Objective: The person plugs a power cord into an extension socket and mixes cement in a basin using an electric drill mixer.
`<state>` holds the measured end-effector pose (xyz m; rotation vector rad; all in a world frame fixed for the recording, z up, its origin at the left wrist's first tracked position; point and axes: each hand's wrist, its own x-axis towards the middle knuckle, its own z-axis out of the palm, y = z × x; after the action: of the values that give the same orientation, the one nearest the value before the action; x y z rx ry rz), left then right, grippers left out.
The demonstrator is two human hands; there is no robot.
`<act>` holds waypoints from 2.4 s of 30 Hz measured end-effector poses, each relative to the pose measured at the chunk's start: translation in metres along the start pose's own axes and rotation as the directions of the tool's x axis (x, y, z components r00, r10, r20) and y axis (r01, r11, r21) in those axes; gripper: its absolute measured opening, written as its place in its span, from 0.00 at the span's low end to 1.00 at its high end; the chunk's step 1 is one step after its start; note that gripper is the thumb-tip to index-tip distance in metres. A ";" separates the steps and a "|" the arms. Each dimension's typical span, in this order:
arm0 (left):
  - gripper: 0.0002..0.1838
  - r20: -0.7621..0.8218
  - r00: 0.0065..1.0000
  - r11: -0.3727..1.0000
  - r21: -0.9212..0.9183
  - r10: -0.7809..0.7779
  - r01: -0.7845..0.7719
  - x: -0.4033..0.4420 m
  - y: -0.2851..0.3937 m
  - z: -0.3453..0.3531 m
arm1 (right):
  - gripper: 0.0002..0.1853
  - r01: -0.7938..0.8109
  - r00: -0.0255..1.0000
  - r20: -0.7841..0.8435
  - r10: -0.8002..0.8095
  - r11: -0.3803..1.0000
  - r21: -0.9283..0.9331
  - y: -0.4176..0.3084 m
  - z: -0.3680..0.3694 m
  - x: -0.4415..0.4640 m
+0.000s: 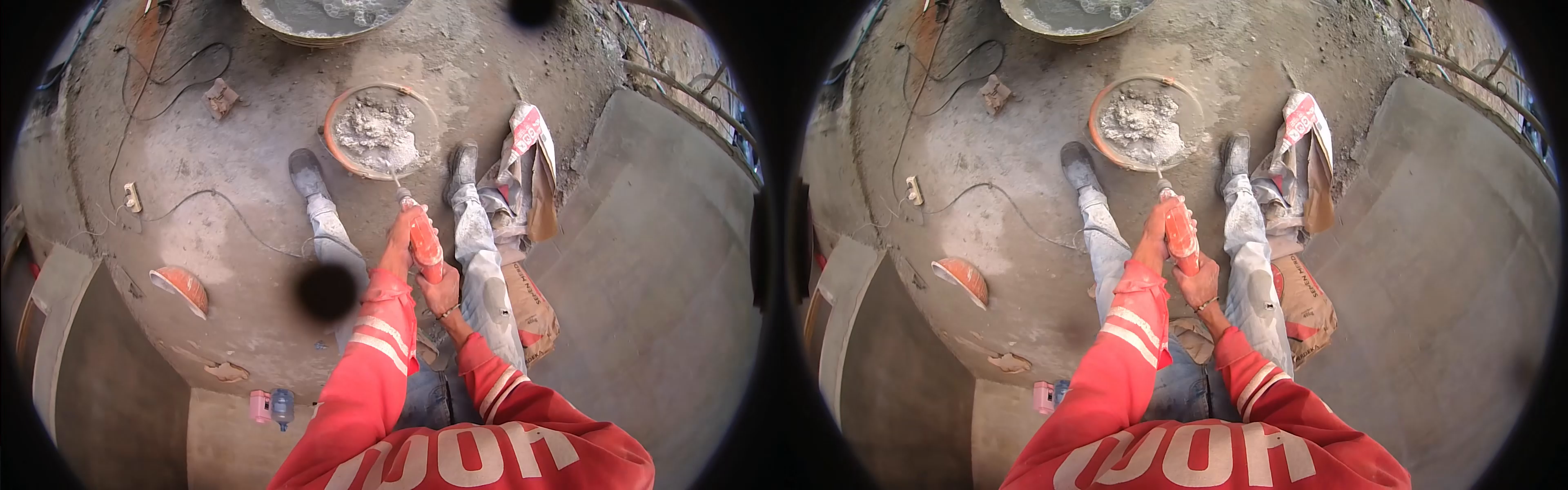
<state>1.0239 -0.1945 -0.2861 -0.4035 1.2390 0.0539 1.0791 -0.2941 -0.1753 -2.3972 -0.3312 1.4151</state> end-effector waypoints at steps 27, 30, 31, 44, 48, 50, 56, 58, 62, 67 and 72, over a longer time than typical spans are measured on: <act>0.13 0.153 0.988 0.999 -0.017 -0.035 0.038 0.004 0.032 0.037 | 0.17 -0.064 0.988 -0.144 0.059 0.997 -0.035 -0.060 -0.017 0.017; 0.13 0.171 0.985 0.999 -0.018 -0.034 0.038 0.005 0.041 0.047 | 0.17 -0.041 0.988 -0.148 0.031 0.997 -0.062 -0.066 -0.022 0.026; 0.13 0.175 0.984 0.999 -0.020 -0.036 0.040 0.007 0.044 0.049 | 0.17 -0.032 0.990 -0.141 0.022 0.997 -0.074 -0.069 -0.024 0.029; 0.17 0.217 0.976 0.973 -0.216 -0.027 0.075 -0.014 0.082 0.065 | 0.18 0.113 0.991 -0.047 -0.122 0.980 -0.165 -0.117 -0.035 0.050; 0.16 0.331 0.942 0.959 -0.282 0.065 0.033 -0.011 0.074 0.057 | 0.17 0.152 0.988 0.005 -0.157 0.943 -0.296 -0.119 -0.045 0.054; 0.14 0.359 0.928 0.953 -0.303 0.101 0.014 -0.001 0.066 0.061 | 0.17 0.156 0.987 0.031 -0.155 0.927 -0.340 -0.119 -0.057 0.060; 0.12 0.238 0.970 0.939 -0.342 0.049 0.036 -0.006 0.064 0.095 | 0.17 0.181 0.983 0.047 -0.175 0.931 -0.318 -0.114 -0.079 0.075; 0.13 0.229 0.970 0.951 -0.310 0.079 -0.004 0.009 0.058 0.093 | 0.17 0.162 0.987 0.035 -0.159 0.943 -0.292 -0.106 -0.080 0.078; 0.14 0.220 0.972 0.976 -0.216 0.086 -0.038 0.026 0.048 0.090 | 0.17 0.140 0.990 0.026 -0.138 0.945 -0.297 -0.093 -0.083 0.079; 0.14 0.210 0.974 0.983 -0.176 0.087 -0.050 0.023 0.045 0.092 | 0.17 0.101 0.995 0.021 -0.099 0.970 -0.223 -0.094 -0.083 0.076; 0.14 0.169 0.984 0.992 -0.117 0.064 -0.044 0.030 0.042 0.099 | 0.16 0.040 0.999 -0.005 -0.041 0.988 -0.152 -0.087 -0.083 0.074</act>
<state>1.1133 -0.1288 -0.2989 -0.4540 1.0781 0.2023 1.1846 -0.2018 -0.1623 -2.5001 -0.4998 1.4089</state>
